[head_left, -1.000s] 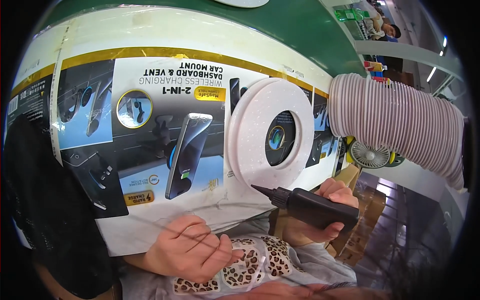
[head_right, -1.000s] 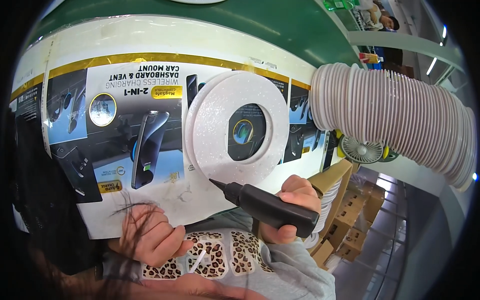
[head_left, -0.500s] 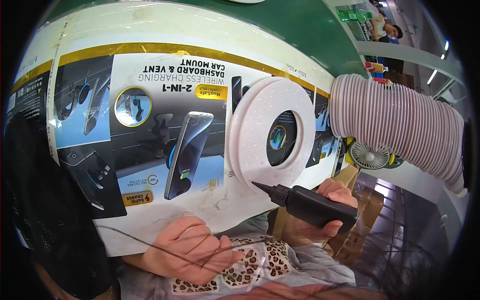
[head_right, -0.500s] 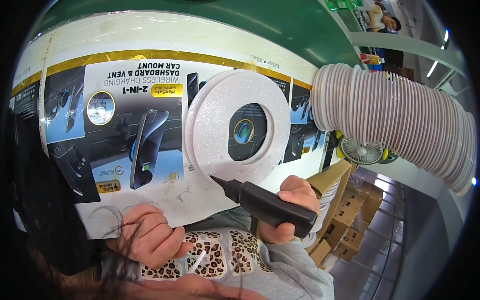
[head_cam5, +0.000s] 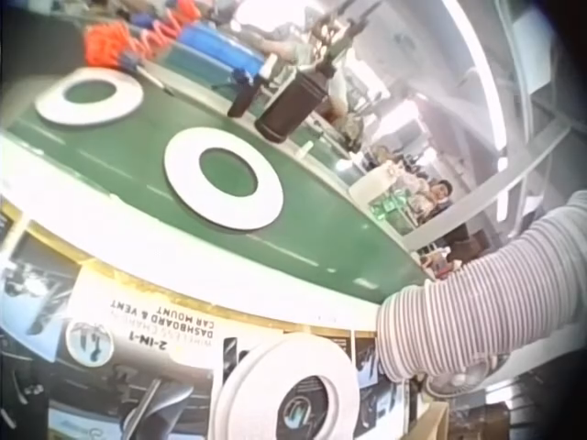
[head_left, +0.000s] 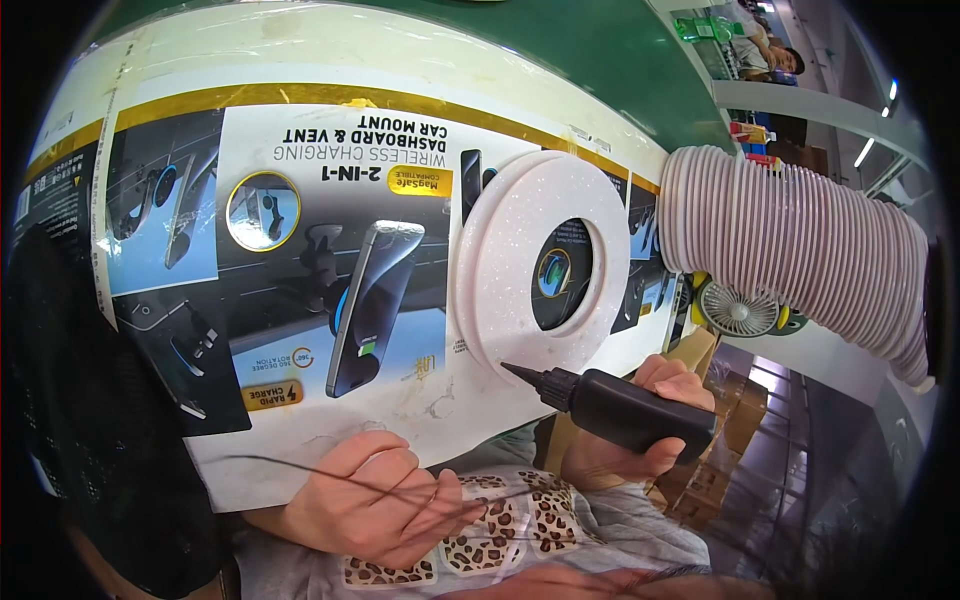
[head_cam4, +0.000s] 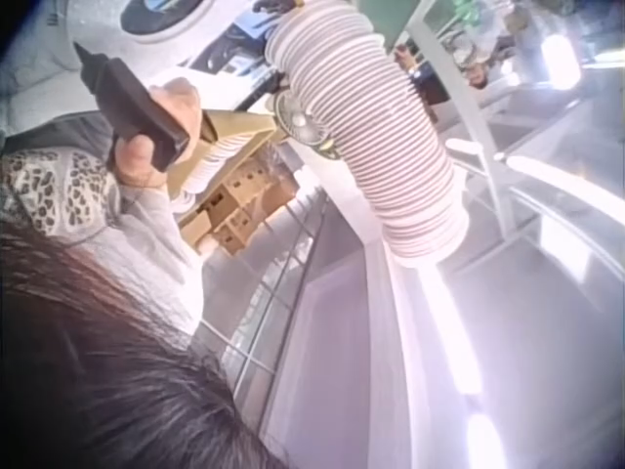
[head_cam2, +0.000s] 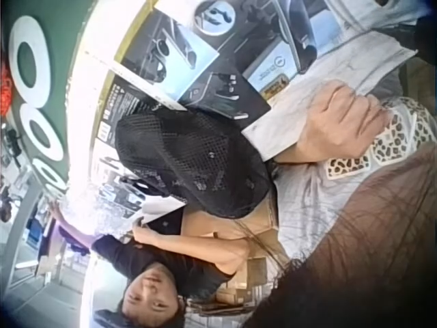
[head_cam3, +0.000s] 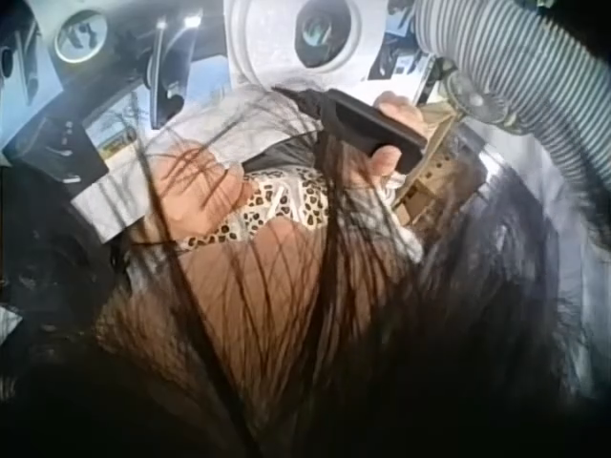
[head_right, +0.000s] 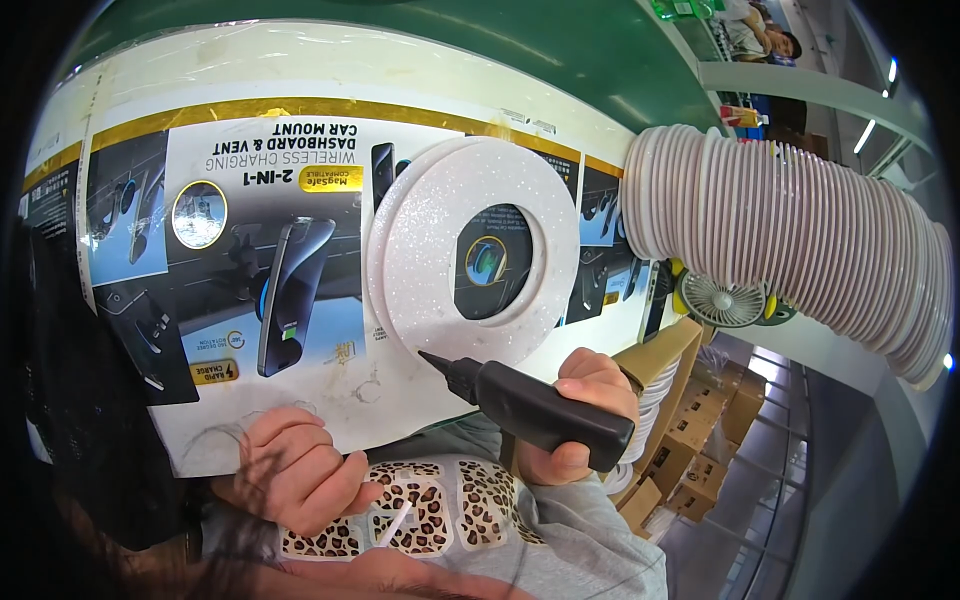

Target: Applying adhesive to circular fixture parts and assembling them on a production line.

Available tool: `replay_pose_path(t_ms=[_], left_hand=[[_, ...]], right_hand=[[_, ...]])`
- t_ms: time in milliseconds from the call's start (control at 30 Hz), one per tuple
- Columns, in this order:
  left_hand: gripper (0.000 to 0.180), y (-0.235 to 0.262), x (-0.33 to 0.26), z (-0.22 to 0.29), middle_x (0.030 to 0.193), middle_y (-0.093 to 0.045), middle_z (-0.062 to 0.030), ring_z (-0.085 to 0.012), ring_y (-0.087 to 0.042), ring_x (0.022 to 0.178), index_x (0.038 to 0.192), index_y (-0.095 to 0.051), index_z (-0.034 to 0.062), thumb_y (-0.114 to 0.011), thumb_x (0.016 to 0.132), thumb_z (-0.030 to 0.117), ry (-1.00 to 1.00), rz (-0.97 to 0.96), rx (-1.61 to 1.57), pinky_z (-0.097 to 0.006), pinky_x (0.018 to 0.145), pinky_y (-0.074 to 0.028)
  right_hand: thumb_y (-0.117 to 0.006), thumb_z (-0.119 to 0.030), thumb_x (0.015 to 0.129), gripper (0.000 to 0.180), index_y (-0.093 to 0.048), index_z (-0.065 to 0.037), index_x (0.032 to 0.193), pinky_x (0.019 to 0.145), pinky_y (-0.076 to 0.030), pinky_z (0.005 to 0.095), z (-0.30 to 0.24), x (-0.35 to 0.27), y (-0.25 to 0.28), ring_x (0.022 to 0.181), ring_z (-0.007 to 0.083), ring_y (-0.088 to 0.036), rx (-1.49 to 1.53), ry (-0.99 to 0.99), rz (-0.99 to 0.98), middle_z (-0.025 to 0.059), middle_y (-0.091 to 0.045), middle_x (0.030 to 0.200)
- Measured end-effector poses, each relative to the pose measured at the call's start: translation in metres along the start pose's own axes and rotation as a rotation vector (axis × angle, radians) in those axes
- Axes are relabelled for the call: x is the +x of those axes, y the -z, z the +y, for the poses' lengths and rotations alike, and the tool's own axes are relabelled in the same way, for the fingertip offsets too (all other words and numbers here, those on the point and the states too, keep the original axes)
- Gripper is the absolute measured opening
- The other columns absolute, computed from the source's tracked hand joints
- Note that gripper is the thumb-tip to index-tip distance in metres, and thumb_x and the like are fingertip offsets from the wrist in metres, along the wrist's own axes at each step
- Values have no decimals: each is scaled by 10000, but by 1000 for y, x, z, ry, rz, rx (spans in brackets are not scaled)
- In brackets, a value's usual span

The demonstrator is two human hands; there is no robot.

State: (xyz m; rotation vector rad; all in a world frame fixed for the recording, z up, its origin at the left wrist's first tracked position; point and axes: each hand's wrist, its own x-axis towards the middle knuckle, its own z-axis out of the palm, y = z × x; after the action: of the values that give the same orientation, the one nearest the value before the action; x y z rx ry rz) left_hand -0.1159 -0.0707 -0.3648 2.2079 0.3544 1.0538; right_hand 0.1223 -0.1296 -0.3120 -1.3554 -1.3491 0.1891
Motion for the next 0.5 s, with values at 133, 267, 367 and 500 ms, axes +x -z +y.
replay_pose_path(t_ms=[133,267,367,500], left_hand=[[242,-3,-3,-1,597,-488,-16,-179,-526,571,770,-624,25,-686,795,258,-32,46,39,-366,647,-499],[219,1,2,0,606,-466,-6,-169,-500,595,772,-607,32,-688,793,234,-8,0,19,-323,614,-479],[219,-1,-5,0,610,-464,-10,-172,-494,599,781,-605,28,-692,788,229,-10,10,16,-322,601,-477],[237,-6,-6,-4,614,-484,-20,-193,-509,608,796,-619,19,-697,779,242,-75,7,11,-362,610,-491]], right_hand=[[-603,-549,825,572,-527,18,832,467,-245,259,-3,3,-11,510,109,-352,-88,-10,236,16,-409,625],[-588,-521,839,550,-500,22,854,467,-230,248,-2,12,-8,513,110,-339,-28,40,283,25,-396,640],[-585,-517,841,556,-497,30,887,479,-240,248,0,17,-15,519,112,-343,-117,10,322,34,-392,658],[-579,-526,852,576,-503,39,936,535,-284,251,1,15,-9,592,123,-376,-142,-75,281,47,-403,716]])
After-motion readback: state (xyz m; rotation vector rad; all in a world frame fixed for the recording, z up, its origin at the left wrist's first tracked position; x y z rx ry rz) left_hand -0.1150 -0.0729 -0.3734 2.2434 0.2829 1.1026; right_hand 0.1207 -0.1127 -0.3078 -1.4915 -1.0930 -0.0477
